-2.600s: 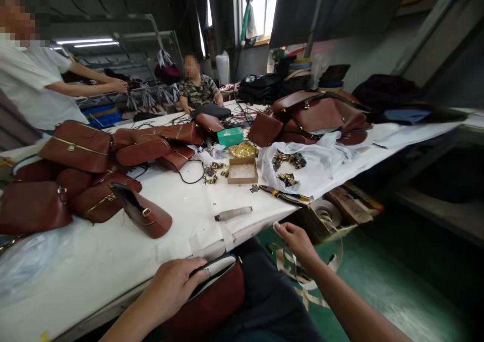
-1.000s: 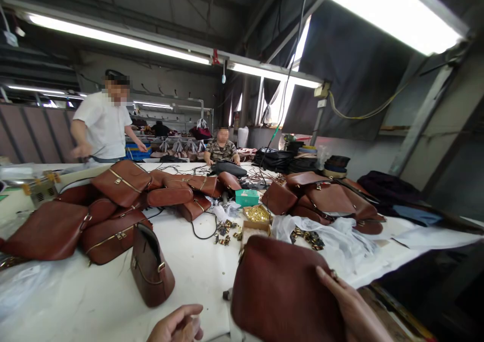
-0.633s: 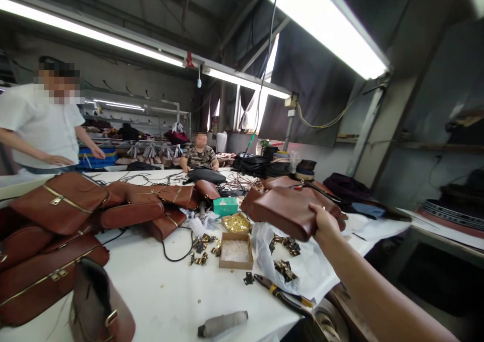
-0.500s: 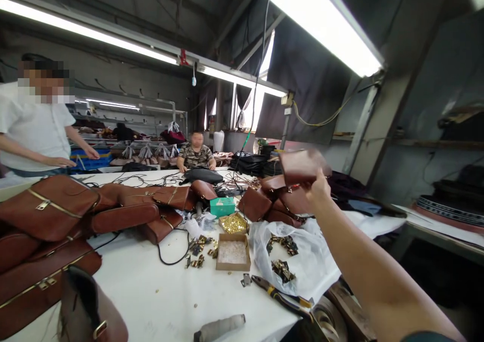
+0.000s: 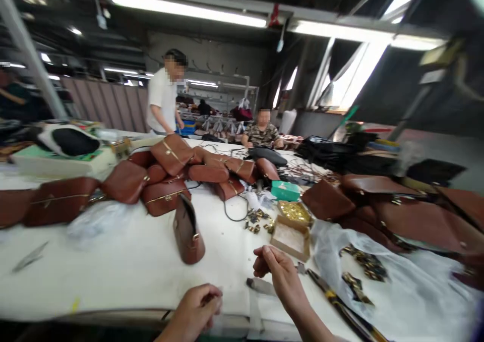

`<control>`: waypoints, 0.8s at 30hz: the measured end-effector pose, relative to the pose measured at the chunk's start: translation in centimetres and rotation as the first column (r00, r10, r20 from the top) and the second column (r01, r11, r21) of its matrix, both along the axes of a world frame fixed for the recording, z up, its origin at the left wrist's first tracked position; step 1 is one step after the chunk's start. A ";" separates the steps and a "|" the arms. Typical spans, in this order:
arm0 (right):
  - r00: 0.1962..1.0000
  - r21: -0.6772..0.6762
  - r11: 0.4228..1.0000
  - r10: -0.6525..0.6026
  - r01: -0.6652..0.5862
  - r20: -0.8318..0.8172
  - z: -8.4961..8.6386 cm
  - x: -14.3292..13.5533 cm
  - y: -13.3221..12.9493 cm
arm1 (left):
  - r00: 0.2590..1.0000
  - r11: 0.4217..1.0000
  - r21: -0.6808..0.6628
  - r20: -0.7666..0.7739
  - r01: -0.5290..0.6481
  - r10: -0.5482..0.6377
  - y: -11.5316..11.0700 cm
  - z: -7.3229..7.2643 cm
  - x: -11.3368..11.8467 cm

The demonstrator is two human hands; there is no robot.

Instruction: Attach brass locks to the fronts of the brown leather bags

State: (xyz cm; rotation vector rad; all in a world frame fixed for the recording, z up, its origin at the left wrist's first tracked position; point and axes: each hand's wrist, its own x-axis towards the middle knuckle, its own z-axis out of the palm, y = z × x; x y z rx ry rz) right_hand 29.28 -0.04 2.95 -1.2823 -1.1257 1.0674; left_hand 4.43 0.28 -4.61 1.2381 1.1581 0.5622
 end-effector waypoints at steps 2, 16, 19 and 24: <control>0.986 0.011 0.993 0.119 -0.121 0.112 0.1 -3.3 1.0 | 0.996 0.998 0.021 0.072 -0.056 0.054 -0.3 0.0 -0.6; 0.865 0.081 0.994 0.024 -0.075 0.502 -1.8 -18.2 10.5 | 0.963 0.941 0.210 0.011 -0.265 0.269 2.9 -2.1 -10.3; 0.849 0.069 0.993 0.041 -0.091 0.527 -1.1 -17.7 9.9 | 0.970 0.927 0.314 -0.059 -0.208 0.237 4.5 -2.3 -10.9; 0.883 0.101 0.968 0.165 -0.231 0.440 2.5 -12.1 8.5 | 0.948 0.843 0.536 -0.243 -0.045 0.205 5.7 -0.8 -11.9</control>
